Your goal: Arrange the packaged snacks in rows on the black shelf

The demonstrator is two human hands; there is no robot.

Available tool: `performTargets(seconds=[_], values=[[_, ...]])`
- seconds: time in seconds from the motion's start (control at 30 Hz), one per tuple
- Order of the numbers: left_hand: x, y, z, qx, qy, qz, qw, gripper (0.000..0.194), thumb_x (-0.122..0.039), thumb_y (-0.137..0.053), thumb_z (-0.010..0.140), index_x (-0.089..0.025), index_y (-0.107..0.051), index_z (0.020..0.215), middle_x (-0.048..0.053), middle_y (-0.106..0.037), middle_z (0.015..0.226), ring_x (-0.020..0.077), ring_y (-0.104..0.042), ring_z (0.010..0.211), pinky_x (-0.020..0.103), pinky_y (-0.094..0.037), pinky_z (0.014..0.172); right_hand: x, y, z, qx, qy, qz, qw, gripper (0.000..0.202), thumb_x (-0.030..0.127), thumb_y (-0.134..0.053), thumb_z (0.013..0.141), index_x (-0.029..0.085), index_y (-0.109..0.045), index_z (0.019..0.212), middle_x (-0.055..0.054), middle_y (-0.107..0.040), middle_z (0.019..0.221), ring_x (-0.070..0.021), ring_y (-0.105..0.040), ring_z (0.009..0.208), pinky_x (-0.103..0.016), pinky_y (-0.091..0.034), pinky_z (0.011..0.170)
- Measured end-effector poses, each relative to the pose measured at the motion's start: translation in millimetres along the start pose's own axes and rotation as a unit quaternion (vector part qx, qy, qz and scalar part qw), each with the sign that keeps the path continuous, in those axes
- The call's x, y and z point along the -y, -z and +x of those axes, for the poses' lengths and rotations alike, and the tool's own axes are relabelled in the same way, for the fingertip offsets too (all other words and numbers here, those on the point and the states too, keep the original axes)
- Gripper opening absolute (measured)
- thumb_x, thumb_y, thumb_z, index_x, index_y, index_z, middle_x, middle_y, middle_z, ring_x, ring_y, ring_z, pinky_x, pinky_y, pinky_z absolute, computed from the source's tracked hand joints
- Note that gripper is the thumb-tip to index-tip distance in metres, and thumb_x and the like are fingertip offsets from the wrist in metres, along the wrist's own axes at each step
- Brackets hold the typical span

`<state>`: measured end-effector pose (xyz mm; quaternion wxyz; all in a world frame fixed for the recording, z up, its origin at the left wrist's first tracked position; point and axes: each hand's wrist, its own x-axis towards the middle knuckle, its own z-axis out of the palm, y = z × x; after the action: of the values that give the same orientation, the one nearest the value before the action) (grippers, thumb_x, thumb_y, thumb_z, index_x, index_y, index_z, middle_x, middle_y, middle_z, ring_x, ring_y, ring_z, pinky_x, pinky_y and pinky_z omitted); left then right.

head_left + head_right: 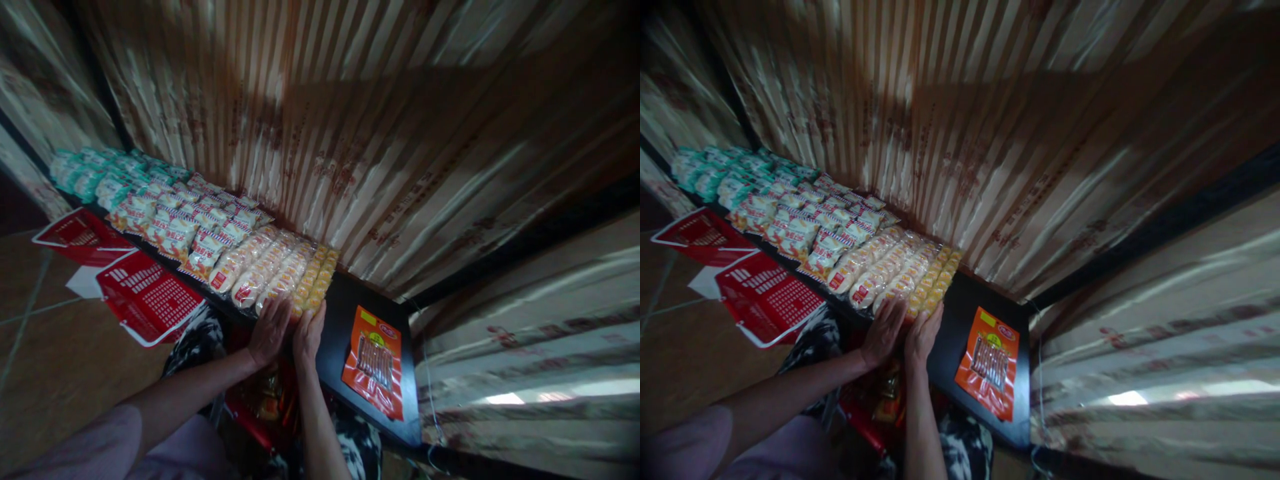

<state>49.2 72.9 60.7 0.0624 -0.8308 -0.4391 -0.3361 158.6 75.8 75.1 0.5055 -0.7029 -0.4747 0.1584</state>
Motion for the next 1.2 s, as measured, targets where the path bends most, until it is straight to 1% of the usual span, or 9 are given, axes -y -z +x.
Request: performTargets(seconds=[0.2,0.33,0.43,0.53,0.73,0.87,0.97,1.03,1.2], values=[[2,-1.9,0,0.011,0.006,0.000,1.000,0.055,-0.014,-0.028,0.092,-0.014,-0.012,0.144,0.010,-0.035,0.143,0.0224,-0.014,0.138,0.046,-0.023,0.111,-4,-3,-2,-0.012,0.014,-0.027,0.999,0.061,0.042,-0.022,0.090,0.009,-0.020,0.141,-0.019,-0.028,0.145,-0.0257,-0.025,0.134,-0.048,-0.024,0.107],[3,-4.0,-1,0.016,0.005,-0.002,1.000,0.055,-0.016,-0.030,0.092,-0.012,-0.012,0.143,0.011,-0.034,0.143,0.0239,-0.013,0.138,0.047,-0.023,0.110,-1,-3,-2,-0.008,0.023,-0.043,0.999,0.062,0.043,-0.022,0.090,0.007,-0.022,0.140,-0.020,-0.029,0.144,-0.0262,-0.026,0.134,-0.048,-0.024,0.106],[3,-3.9,-1,0.015,0.001,-0.006,1.000,0.058,-0.016,-0.032,0.091,-0.010,-0.010,0.144,0.012,-0.034,0.143,0.0250,-0.011,0.139,0.048,-0.024,0.109,-1,-2,-3,-0.001,0.014,-0.038,0.999,0.065,0.044,-0.022,0.089,0.005,-0.021,0.140,-0.021,-0.027,0.144,-0.0267,-0.025,0.134,-0.048,-0.023,0.107],[3,-3.1,-1,0.009,0.002,-0.015,1.000,0.059,-0.017,-0.034,0.091,-0.010,-0.009,0.144,0.013,-0.034,0.143,0.0247,-0.011,0.139,0.048,-0.025,0.109,-3,-1,-4,-0.013,0.002,-0.032,0.999,0.067,0.045,-0.023,0.089,0.003,-0.019,0.141,-0.022,-0.025,0.145,-0.0273,-0.023,0.135,-0.048,-0.022,0.107],[2,-2.2,1,0.020,0.008,-0.001,1.000,0.053,-0.017,-0.033,0.091,-0.012,-0.019,0.142,0.011,-0.036,0.142,0.0229,-0.016,0.138,0.045,-0.027,0.109,-8,-4,-1,-0.004,0.001,-0.027,1.000,0.066,0.045,-0.022,0.088,0.006,-0.019,0.141,-0.020,-0.025,0.146,-0.0254,-0.023,0.135,-0.047,-0.021,0.108],[2,0.6,3,0.020,0.001,-0.002,1.000,0.053,-0.029,-0.035,0.093,-0.010,-0.023,0.140,0.011,-0.037,0.142,0.0241,-0.015,0.138,0.045,-0.025,0.109,-5,0,-1,0.002,-0.010,-0.021,1.000,0.072,0.051,-0.023,0.087,0.005,-0.017,0.142,-0.020,-0.022,0.147,-0.0263,-0.020,0.136,-0.046,-0.020,0.109],[1,4.1,4,0.012,-0.003,-0.006,1.000,0.058,-0.039,-0.036,0.092,-0.006,-0.025,0.139,0.014,-0.037,0.141,0.0255,-0.015,0.138,0.044,-0.025,0.109,-1,9,-8,-0.012,-0.019,-0.016,1.000,0.078,0.055,-0.024,0.085,0.002,-0.017,0.141,-0.022,-0.021,0.147,-0.0271,-0.018,0.137,-0.045,-0.017,0.109],[1,6.4,4,0.006,-0.006,-0.011,1.000,0.060,-0.042,-0.036,0.092,-0.004,-0.026,0.138,0.016,-0.037,0.141,0.0261,-0.015,0.138,0.045,-0.025,0.108,2,15,-16,-0.021,-0.021,-0.012,0.999,0.079,0.056,-0.024,0.085,0.000,-0.019,0.140,-0.023,-0.021,0.146,-0.0272,-0.019,0.136,-0.044,-0.017,0.110],[2,11.0,0,-0.009,-0.013,-0.048,0.999,0.056,-0.038,-0.036,0.092,-0.005,-0.026,0.137,0.017,-0.034,0.142,0.0274,-0.013,0.138,0.049,-0.025,0.108,9,28,-43,-0.050,-0.020,-0.002,0.999,0.072,0.054,-0.023,0.087,0.005,-0.024,0.139,-0.020,-0.027,0.144,-0.0255,-0.023,0.135,-0.043,-0.019,0.109]])
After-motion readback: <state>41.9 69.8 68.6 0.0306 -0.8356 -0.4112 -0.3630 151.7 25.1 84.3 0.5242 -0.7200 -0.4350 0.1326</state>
